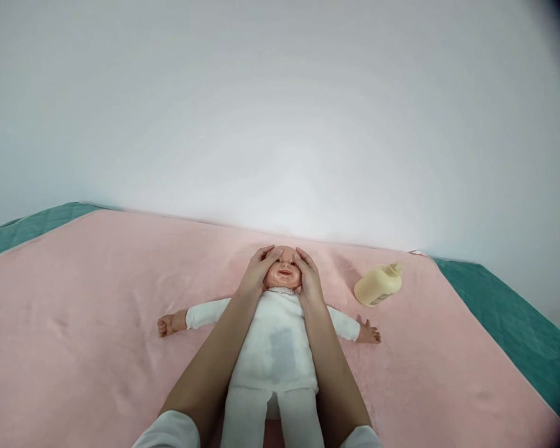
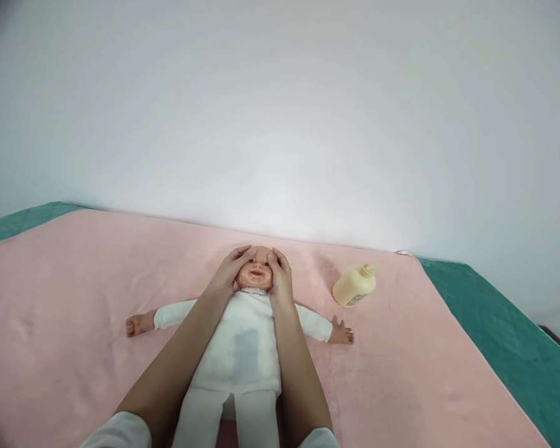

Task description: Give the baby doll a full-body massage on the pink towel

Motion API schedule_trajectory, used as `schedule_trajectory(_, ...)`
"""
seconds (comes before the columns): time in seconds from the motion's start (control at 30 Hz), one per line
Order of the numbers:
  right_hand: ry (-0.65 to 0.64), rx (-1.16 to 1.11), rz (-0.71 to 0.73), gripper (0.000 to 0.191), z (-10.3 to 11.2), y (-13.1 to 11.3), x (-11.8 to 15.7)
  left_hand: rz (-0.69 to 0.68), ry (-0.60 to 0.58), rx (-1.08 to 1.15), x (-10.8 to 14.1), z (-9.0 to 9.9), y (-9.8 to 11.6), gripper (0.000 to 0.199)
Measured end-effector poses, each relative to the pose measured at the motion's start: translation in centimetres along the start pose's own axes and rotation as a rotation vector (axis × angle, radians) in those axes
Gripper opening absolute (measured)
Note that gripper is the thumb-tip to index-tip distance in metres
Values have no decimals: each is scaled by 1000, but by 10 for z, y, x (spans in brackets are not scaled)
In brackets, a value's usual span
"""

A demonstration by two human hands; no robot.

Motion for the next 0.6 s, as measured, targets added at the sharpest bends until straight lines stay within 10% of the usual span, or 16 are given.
schedule_trajectory(0.6, -3, 62, 40, 52, -1, -4, 4, -74, 45, -94, -8, 6, -6, 50)
Point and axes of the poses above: each hand's wrist, its own x-axis away from the middle knuckle, its own z-axis out of the back of the hand, y = z × x, the point moved 7 cm from there along -x, towards the middle knuckle, and after that the axes turned 8 degrees about -x, right-handed, at the moved point
